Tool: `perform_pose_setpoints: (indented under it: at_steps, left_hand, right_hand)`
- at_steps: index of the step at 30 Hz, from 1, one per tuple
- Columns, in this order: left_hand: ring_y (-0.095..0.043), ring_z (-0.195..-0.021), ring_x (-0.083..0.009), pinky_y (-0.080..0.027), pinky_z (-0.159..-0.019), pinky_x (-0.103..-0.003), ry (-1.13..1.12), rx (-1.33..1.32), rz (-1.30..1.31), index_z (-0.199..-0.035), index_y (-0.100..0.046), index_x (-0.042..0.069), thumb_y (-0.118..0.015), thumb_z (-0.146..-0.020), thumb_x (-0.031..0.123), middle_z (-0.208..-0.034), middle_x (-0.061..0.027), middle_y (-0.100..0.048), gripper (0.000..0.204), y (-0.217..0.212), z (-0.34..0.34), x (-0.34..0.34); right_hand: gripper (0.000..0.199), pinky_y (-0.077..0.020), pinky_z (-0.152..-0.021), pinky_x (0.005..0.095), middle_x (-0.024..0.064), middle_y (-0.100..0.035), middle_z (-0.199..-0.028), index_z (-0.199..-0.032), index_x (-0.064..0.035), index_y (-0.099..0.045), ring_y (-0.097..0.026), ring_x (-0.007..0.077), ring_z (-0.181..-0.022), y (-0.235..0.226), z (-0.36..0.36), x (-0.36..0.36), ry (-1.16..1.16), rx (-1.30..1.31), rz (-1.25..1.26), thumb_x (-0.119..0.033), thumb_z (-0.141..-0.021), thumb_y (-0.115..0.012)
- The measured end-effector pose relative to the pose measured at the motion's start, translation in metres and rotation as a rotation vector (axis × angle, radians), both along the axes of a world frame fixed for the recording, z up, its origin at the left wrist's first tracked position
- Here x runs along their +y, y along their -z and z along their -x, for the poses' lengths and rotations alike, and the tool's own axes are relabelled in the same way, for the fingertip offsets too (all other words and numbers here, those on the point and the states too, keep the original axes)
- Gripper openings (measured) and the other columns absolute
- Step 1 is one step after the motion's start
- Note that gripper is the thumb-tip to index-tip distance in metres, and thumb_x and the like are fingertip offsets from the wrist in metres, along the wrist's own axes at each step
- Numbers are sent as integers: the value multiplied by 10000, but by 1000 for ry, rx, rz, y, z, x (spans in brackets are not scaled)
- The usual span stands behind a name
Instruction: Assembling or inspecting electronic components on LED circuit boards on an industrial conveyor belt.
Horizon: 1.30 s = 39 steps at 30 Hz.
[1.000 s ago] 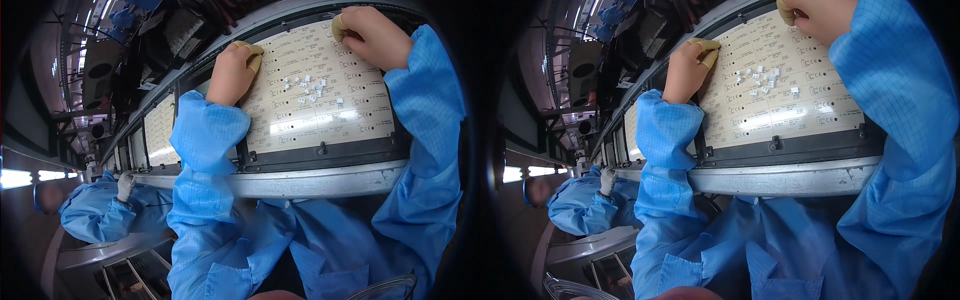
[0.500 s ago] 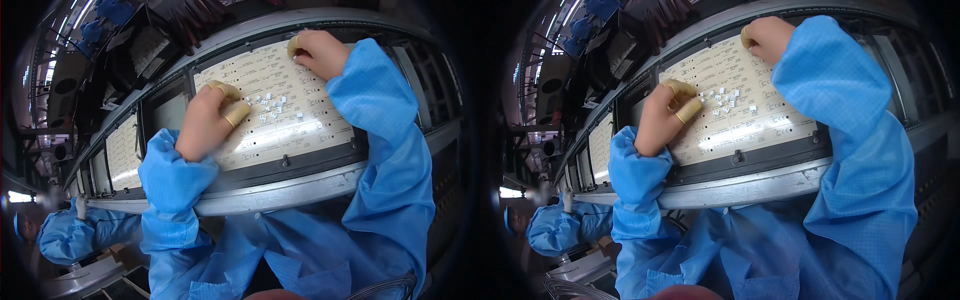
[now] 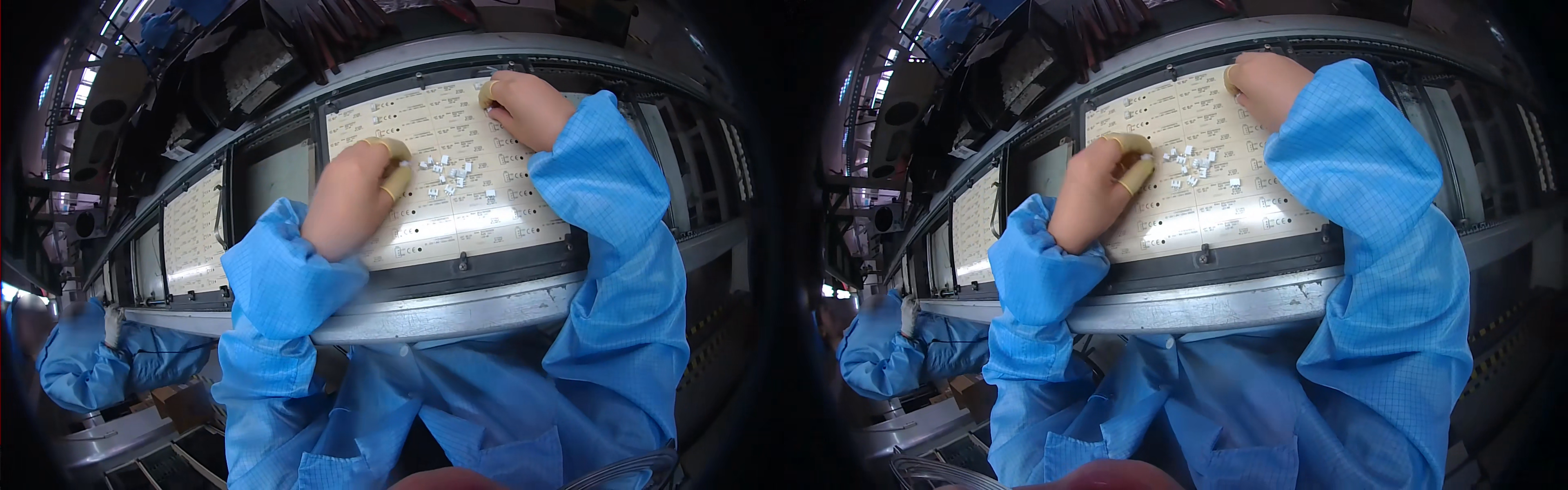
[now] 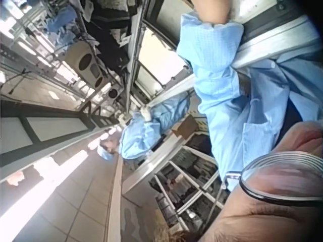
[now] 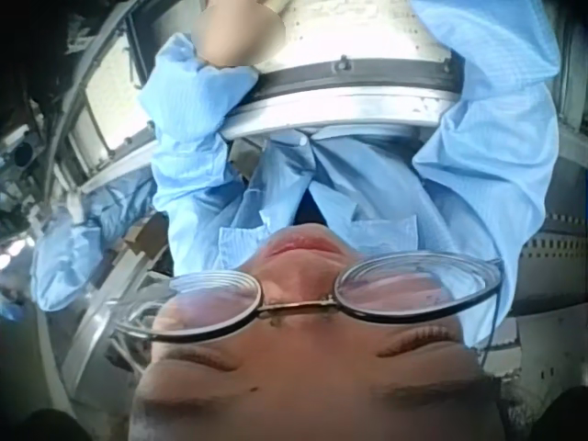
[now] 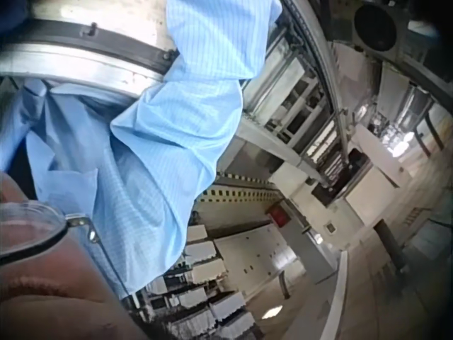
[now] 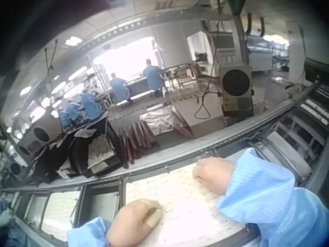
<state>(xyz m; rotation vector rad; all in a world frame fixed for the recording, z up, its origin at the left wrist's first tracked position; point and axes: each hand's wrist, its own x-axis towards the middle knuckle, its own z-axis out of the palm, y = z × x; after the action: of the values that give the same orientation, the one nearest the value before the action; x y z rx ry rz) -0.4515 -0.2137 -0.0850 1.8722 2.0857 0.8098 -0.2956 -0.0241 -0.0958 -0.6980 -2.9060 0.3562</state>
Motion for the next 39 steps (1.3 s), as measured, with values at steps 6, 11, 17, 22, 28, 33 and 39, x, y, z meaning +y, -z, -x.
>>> perform_pose_setpoints:
  at_steps: [6,11,17,22,28,33,39]
  left_hand:
    - [-564,-719,-96,-465,-654,-220,-151,-408,6,-970,-617,6,-646,-782,58,-797,-52,-621,197,8,29,6]
    - [-557,-708,-92,-467,-647,-216,-198,-571,60,-989,-627,15,-627,-799,54,-830,-48,-632,195,-3,27,5]
    - [-561,-639,-105,-473,-597,-237,-110,-339,-24,-963,-627,22,-613,-794,62,-805,-64,-632,174,2,32,6]
    - [-589,-660,-163,-489,-636,-261,-139,-71,-64,-952,-623,17,-612,-778,57,-780,-89,-620,179,-3,27,14]
    - [-610,-774,-203,-491,-721,-280,-92,-17,13,-952,-626,4,-624,-780,49,-870,-114,-620,178,-2,32,23]
    - [-608,-829,-216,-487,-750,-282,-79,31,62,-948,-631,-12,-637,-781,31,-912,-133,-619,172,-5,29,29]
    - [-599,-801,-276,-486,-727,-300,-59,176,86,-943,-641,-3,-640,-772,28,-908,-159,-611,174,-7,27,26]
  right_hand:
    - [170,-487,-787,338,129,-567,-939,-940,18,-610,-579,282,-873,1,-1,3,-32,-7,-36,-104,-823,-588]
    - [172,-487,-786,339,130,-565,-933,-937,20,-611,-581,284,-869,-7,-5,-1,-36,-65,-73,-98,-812,-598]
    - [211,-485,-777,339,127,-555,-926,-977,12,-612,-575,290,-854,-20,-16,-21,-88,-29,-164,-109,-804,-608]
    - [204,-476,-757,327,124,-555,-915,-984,-29,-617,-568,277,-868,-7,-8,-64,-257,162,144,-110,-796,-613]
    - [162,-479,-735,331,118,-565,-885,-946,-33,-614,-575,271,-804,-4,0,-65,-194,117,315,-108,-802,-599]
    - [138,-482,-678,302,100,-584,-795,-919,-13,-598,-577,204,-725,-10,-7,-54,-126,293,418,-76,-800,-569]
    - [141,-483,-651,246,55,-583,-734,-925,4,-571,-574,101,-724,-25,-31,-20,-6,234,543,-24,-801,-511]
